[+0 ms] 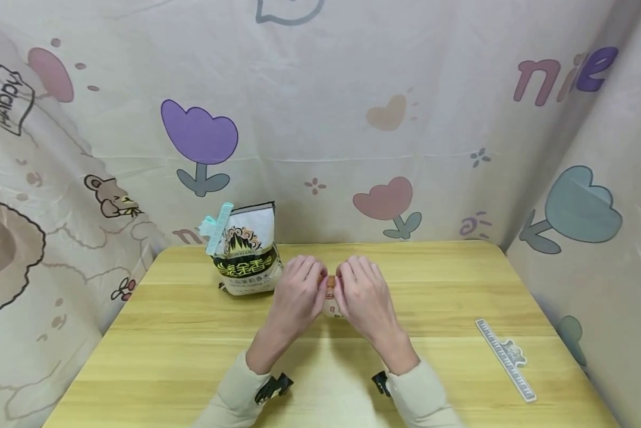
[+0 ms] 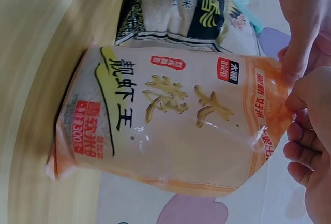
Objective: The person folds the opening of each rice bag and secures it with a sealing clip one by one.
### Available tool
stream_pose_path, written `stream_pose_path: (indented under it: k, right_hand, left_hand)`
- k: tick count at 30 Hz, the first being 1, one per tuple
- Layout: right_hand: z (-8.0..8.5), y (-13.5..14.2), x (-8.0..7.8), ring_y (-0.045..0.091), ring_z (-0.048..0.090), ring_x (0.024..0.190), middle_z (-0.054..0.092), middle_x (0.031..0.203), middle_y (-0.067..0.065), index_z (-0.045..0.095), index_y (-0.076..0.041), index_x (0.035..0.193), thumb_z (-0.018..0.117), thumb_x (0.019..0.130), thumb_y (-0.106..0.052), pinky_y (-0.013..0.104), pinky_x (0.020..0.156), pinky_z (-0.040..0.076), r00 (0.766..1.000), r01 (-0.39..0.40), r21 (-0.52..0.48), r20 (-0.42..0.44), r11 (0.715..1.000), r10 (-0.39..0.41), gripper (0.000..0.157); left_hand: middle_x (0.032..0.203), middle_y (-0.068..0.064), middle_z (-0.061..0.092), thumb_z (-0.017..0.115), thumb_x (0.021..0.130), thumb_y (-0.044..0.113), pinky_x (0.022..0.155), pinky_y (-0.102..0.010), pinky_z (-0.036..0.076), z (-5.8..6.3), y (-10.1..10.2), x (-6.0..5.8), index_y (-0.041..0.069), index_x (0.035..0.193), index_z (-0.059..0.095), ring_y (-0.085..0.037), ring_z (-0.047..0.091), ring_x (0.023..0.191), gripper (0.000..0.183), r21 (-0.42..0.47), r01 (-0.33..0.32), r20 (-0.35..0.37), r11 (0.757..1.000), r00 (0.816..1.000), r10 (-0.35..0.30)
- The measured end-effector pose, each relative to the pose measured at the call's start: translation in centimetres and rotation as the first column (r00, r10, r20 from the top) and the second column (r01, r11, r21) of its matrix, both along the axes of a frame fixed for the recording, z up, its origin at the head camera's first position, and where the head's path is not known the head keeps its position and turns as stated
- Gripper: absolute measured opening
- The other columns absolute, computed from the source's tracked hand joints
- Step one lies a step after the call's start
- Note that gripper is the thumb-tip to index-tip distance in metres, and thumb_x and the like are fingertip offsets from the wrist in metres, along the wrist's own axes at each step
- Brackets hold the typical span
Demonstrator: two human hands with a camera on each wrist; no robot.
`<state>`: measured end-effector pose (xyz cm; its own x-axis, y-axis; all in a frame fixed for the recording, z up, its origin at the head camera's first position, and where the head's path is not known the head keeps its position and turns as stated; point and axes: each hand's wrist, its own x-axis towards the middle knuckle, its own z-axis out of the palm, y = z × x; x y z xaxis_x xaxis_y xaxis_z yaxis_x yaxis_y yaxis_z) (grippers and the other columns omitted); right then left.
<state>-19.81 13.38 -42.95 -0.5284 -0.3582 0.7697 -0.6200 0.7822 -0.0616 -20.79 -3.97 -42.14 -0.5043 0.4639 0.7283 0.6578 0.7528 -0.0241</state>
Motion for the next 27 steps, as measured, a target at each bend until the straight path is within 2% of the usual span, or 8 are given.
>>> stream_pose_path:
  k: [6,12,19,27]
  right_hand:
    - [-0.1,-0.9,-0.1,0.024,0.054,0.083,0.058,0.091,0.006,0.061,-0.004,0.095,0.056,0.095,-0.014,0.036,0.072,0.046,0.999,-0.029,-0.021,0.029,0.999,0.030,0.011]
    - [-0.2,-1.0,-0.3,0.023,0.053,0.084,0.057,0.092,0.006,0.060,-0.005,0.096,0.054,0.096,-0.014,0.036,0.074,0.046,0.997,-0.031,-0.048,0.074,0.998,0.035,0.011]
    - [-0.3,-1.0,-0.4,0.021,0.052,0.085,0.059,0.093,0.006,0.060,-0.005,0.098,0.056,0.096,-0.012,0.035,0.076,0.046,0.993,-0.058,-0.074,0.096,0.996,0.065,0.009]
    - [-0.4,-1.3,-0.6,0.021,0.051,0.084,0.058,0.093,0.006,0.060,-0.004,0.097,0.059,0.094,-0.010,0.033,0.074,0.045,0.991,-0.088,-0.104,0.089,0.991,0.098,0.007]
  left_hand:
    - [0.092,-0.004,0.063,0.074,0.086,0.006,0.088,-0.033,0.048,0.1,-1.0,0.4,0.006,0.091,0.065,-0.021,0.056,0.090,0.010,0.055,0.014,0.020,0.998,1.000,-0.015]
    - [0.090,-0.003,0.060,0.075,0.088,0.006,0.079,-0.031,0.046,0.3,-1.4,0.4,0.007,0.092,0.064,-0.019,0.053,0.086,0.011,0.058,0.027,0.064,0.998,0.998,-0.031]
    - [0.091,-0.004,0.063,0.079,0.085,0.004,0.082,-0.032,0.049,0.9,-1.7,0.3,0.007,0.092,0.066,-0.020,0.056,0.088,0.015,0.075,0.035,0.099,0.997,0.994,-0.042]
    - [0.088,-0.003,0.061,0.079,0.085,0.004,0.078,-0.033,0.047,1.1,-2.0,0.4,0.008,0.090,0.065,-0.020,0.054,0.086,0.015,0.087,0.030,0.119,0.996,0.992,-0.040]
